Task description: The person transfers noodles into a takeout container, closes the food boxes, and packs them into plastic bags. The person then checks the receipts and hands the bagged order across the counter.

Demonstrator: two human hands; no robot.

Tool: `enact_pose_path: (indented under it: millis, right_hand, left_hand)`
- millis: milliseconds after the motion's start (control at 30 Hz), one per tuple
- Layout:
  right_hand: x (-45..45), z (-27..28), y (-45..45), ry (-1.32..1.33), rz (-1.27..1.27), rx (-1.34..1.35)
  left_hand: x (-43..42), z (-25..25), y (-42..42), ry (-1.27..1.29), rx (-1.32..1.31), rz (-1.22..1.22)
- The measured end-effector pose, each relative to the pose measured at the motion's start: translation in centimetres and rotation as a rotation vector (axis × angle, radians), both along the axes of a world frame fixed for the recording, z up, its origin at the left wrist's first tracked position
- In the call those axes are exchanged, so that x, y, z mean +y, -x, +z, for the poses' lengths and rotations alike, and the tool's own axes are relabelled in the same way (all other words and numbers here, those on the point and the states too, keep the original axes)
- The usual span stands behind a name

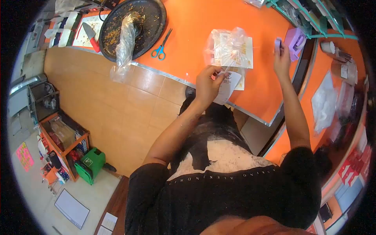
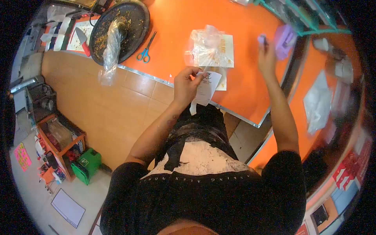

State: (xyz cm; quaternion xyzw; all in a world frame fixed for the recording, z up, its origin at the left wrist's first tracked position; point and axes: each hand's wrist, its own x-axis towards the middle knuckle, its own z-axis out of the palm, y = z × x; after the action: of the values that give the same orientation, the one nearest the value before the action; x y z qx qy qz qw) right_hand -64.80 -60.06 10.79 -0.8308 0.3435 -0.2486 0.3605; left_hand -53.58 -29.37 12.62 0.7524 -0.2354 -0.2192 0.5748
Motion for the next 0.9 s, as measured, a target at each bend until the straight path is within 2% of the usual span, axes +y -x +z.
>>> enact_pose_path:
  millis: [33, 100, 133, 200, 233, 300, 333, 500, 633, 700, 900]
  right_hand:
    - [2.8, 3.2, 0.9, 0.115, 0.188, -0.101]
    - [8.4, 10.7, 0.8, 0.069, 0.593, 0.141]
    - [10.3, 12.7, 0.0, 0.069, 0.594, 0.144]
    - [13.0, 15.1, -1.5, 0.606, 0.886, 0.638]
    - [13.7, 14.9, -2.0, 0.61, 0.887, 0.643]
    - [13.9, 13.8, -3.6, 0.846, 1.02, 0.572]
    - [13.7, 13.4, -4.1, 0.855, 1.027, 0.576]
    - [13.6, 13.5, -5.6, 1.128, 1.145, 0.578]
    - [15.0, 14.2, -6.9, 1.14, 1.203, 0.661]
    - [16.0, 14.1, -7.3, 1.088, 1.26, 0.933]
    - [15.5, 13.5, -8.9, 1.055, 1.391, 0.863]
  left_hand:
    - [0.1, 0.1, 0.1, 0.031, 0.019, 0.02]
    - [0.4, 0.4, -0.1, 0.054, -0.003, 0.032]
    - [0.6, 0.6, -0.1, 0.07, -0.031, 0.026]
    - [0.8, 0.7, -0.3, 0.048, -0.107, 0.02]
    - [0.9, 0.8, -0.2, 0.024, -0.184, 0.014]
    - [1.1, 0.3, -0.1, 0.037, -0.203, 0.044]
    - [1.2, 0.2, 0.0, 0.044, -0.225, 0.073]
    - [1.4, 0.1, 0.3, 0.106, -0.137, 0.092]
    - [1.3, 0.0, 0.5, 0.133, -0.079, 0.109]
    - [1.5, 0.2, 0.4, 0.133, -0.08, 0.1]
    - [1.6, -0.4, -0.1, 0.121, -0.039, 0.028]
